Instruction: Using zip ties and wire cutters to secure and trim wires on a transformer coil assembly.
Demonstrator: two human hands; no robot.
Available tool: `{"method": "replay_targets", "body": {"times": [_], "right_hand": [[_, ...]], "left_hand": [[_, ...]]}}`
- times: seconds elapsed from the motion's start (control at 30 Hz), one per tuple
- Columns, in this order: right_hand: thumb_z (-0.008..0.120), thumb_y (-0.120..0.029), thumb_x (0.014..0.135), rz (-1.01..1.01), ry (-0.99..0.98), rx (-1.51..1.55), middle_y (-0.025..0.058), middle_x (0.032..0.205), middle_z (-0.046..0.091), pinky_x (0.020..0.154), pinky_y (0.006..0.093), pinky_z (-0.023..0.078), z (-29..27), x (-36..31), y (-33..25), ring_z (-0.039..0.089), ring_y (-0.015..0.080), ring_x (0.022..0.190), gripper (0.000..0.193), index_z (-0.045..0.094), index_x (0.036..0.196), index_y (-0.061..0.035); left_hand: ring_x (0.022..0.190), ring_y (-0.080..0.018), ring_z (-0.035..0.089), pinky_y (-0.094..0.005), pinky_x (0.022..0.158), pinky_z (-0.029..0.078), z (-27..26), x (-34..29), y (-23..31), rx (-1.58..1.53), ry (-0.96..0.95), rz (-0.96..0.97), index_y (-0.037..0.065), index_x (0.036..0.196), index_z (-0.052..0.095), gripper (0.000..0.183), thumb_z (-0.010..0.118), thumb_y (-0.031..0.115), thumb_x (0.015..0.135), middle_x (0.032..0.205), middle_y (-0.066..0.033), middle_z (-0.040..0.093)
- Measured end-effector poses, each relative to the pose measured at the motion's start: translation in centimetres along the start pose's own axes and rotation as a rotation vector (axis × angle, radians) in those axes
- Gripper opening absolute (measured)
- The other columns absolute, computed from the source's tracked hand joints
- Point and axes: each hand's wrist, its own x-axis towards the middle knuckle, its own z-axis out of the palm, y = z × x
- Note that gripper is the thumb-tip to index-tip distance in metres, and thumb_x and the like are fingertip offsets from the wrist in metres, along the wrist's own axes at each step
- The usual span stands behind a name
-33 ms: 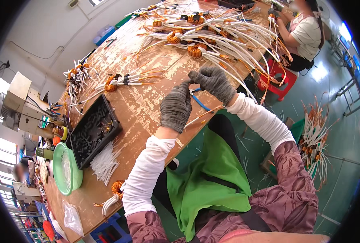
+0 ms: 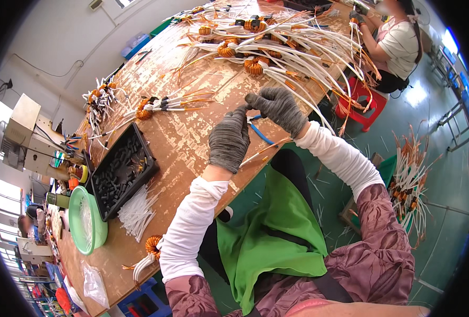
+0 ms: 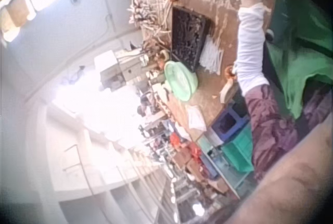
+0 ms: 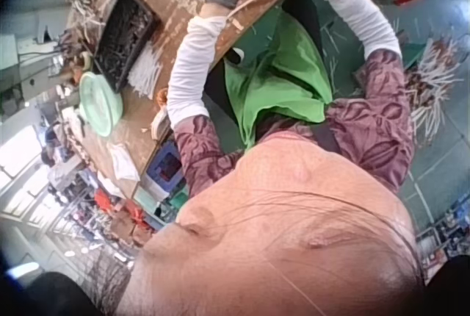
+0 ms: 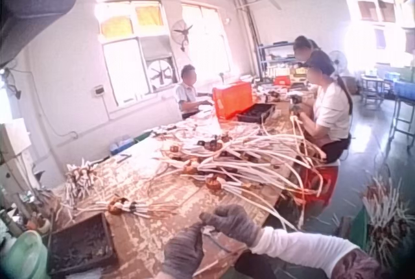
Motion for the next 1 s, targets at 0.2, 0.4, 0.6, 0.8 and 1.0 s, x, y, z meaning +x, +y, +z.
{"method": "replay_targets", "body": {"times": [0.2,0.4,0.6,0.8,1.0], "right_hand": [[0.065,-0.031,0.079,-0.11,-0.202,0.049,0.0047,0.064,0.06,0.054,0.0231,0.044,-1.2,0.3,-0.7,0.054,0.007,0.06,0.031,0.064,0.079,-0.0003],[0.066,-0.021,0.079,-0.049,-0.434,0.281,0.0041,0.083,0.065,0.064,0.0211,0.047,-0.9,0.3,-1.3,0.057,0.0081,0.071,0.024,0.064,0.092,-0.001],[0.067,-0.021,0.078,0.216,-0.485,0.255,-0.0009,0.076,0.063,0.051,0.0178,0.038,0.6,-1.2,-1.8,0.051,0.0037,0.062,0.024,0.066,0.096,-0.0044],[0.068,-0.023,0.077,0.323,-0.493,0.282,-0.0011,0.069,0.06,0.043,0.0195,0.032,2.9,-2.9,-1.8,0.043,0.0034,0.049,0.023,0.067,0.092,-0.0058],[0.071,-0.032,0.073,0.204,-0.494,0.197,-0.0025,0.061,0.057,0.043,0.0198,0.032,6.3,-4.7,-0.3,0.043,0.0039,0.049,0.026,0.069,0.085,-0.0095]], "left_hand": [[0.057,-0.0169,0.058,-0.0287,0.052,0.046,-0.4,-0.2,-0.6,-0.467,-0.121,-0.23,0.002,0.107,0.056,0.022,0.049,0.011,0.088,0.074,-0.0124,0.062],[0.053,-0.0091,0.051,-0.0238,0.048,0.043,-2.2,-0.3,-0.3,-0.843,-0.308,-0.542,0.0,0.109,0.056,0.026,0.053,0.015,0.087,0.074,-0.0066,0.061],[0.08,-0.0162,0.059,-0.0269,0.071,0.048,-2.9,-3.4,-2.5,-0.909,-0.355,-0.389,-0.002,0.119,0.045,0.041,0.058,0.01,0.082,0.091,-0.0129,0.061],[0.094,-0.0187,0.056,-0.0291,0.083,0.045,-4.9,-8.6,-4.6,-0.828,-0.51,-0.577,0.001,0.127,0.038,0.052,0.062,0.008,0.081,0.102,-0.0143,0.058],[0.089,-0.0165,0.056,-0.0287,0.08,0.046,-6.3,-13.2,-6.1,-0.747,-0.487,-0.661,-0.002,0.119,0.047,0.042,0.06,0.004,0.08,0.097,-0.0098,0.059]]}}
